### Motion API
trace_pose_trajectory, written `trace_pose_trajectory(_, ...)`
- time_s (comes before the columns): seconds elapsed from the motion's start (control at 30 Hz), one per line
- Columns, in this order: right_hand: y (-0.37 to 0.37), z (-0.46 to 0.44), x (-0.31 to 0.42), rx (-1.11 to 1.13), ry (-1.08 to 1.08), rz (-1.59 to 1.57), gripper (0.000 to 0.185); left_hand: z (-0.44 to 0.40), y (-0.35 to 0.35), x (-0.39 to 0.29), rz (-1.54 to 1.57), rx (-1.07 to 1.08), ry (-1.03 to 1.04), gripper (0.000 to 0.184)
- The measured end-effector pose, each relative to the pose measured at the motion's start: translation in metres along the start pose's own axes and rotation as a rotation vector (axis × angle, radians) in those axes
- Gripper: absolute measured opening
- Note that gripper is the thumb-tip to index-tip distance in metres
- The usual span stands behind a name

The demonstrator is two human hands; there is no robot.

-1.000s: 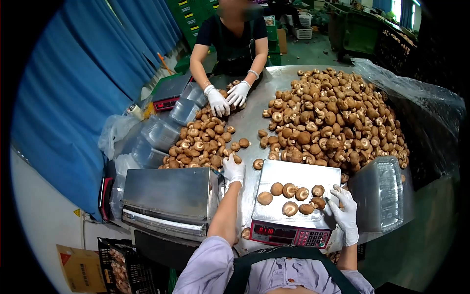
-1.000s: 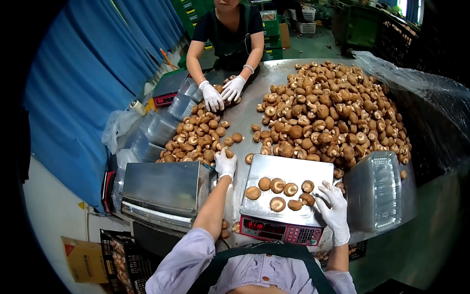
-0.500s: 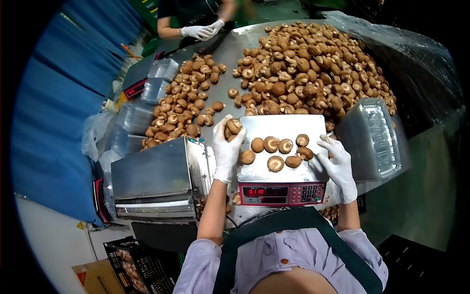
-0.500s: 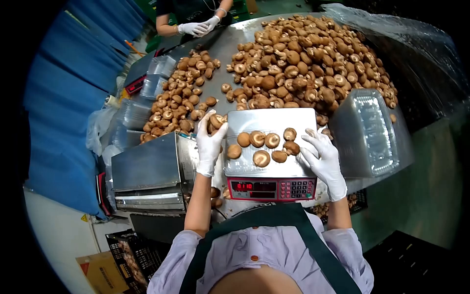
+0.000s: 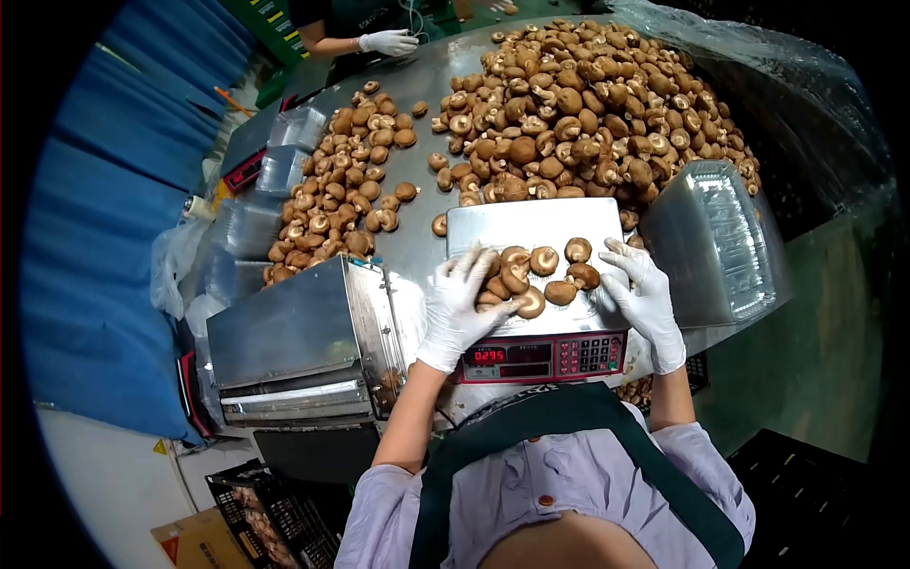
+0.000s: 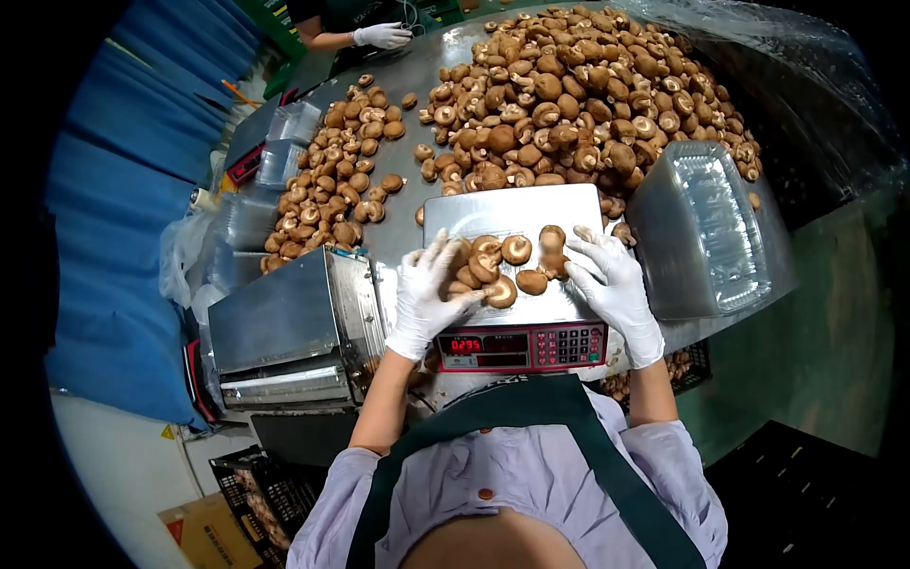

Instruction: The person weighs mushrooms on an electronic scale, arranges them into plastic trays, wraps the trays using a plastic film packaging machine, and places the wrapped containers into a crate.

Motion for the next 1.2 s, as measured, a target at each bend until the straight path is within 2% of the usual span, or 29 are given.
trace_pose_trajectory(0.03,0.000,-0.001,0.000,-0.001,0.008,0.010,0.028,0.007,-0.003,0.011,0.043,-0.043,-0.021,0.075)
trace_pose_trajectory(0.07,0.001,-0.001,0.000,-0.002,0.016,0.021,0.028,0.012,-0.010,0.021,0.124,-0.116,-0.037,0.065)
trace_pose_trajectory(0.13,0.003,-0.001,0.001,0.007,0.020,-0.003,0.028,0.022,-0.016,0.049,0.284,-0.238,-0.181,0.061)
trace_pose_trajectory(0.27,0.009,-0.003,0.003,0.048,0.018,-0.006,0.030,0.035,-0.026,0.094,0.481,-0.414,-0.346,0.027)
trace_pose_trajectory(0.4,0.018,-0.006,0.014,0.074,0.005,-0.041,0.032,0.039,-0.022,0.105,0.541,-0.376,-0.441,0.026)
trace_pose_trajectory(0.53,0.035,-0.016,0.040,0.151,-0.088,-0.004,0.035,0.031,-0.020,0.090,0.496,-0.308,-0.400,0.026)
trace_pose_trajectory(0.6,0.050,-0.021,0.047,0.171,-0.188,0.031,0.037,0.025,-0.018,0.079,0.397,-0.282,-0.314,0.028)
trace_pose_trajectory(0.67,0.063,-0.025,0.058,0.199,-0.253,0.135,0.042,0.021,-0.012,0.073,0.420,-0.229,-0.313,0.033)
trace_pose_trajectory(0.8,0.097,-0.037,0.067,0.275,-0.325,0.328,0.044,0.004,0.008,0.045,0.261,-0.038,-0.106,0.047)
trace_pose_trajectory(0.87,0.115,-0.038,0.070,0.339,-0.360,0.419,0.041,0.003,0.019,0.036,0.295,0.007,-0.046,0.044)
trace_pose_trajectory(0.93,0.118,-0.039,0.068,0.351,-0.396,0.405,0.038,0.003,0.012,0.032,0.255,-0.053,-0.024,0.041)
trace_pose_trajectory(1.0,0.107,-0.040,0.064,0.300,-0.367,0.320,0.037,0.007,0.004,0.039,0.448,-0.154,-0.084,0.039)
trace_pose_trajectory(1.03,0.097,-0.041,0.059,0.253,-0.334,0.231,0.036,0.010,-0.004,0.039,0.530,-0.273,-0.073,0.039)
trace_pose_trajectory(1.07,0.083,-0.039,0.059,0.170,-0.336,0.160,0.036,0.011,-0.006,0.033,0.531,-0.275,-0.070,0.039)
trace_pose_trajectory(1.13,0.057,-0.035,0.055,0.074,-0.265,-0.006,0.036,0.013,-0.014,0.028,0.764,-0.321,-0.106,0.039)
trace_pose_trajectory(1.17,0.048,-0.033,0.049,0.036,-0.230,-0.075,0.037,0.013,-0.006,0.031,0.771,-0.351,-0.074,0.042)
trace_pose_trajectory(1.2,0.041,-0.030,0.043,0.010,-0.160,-0.053,0.038,0.009,-0.004,0.023,0.718,-0.276,-0.076,0.044)
Point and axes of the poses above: each hand's wrist, its own z-axis away from the middle knuckle, its own y-axis out of the palm, x = y × z, the point moved 9 cm from there along -z, towards the middle knuckle, and after that the axes turned 11 degrees about x, right-handed, at the moved point
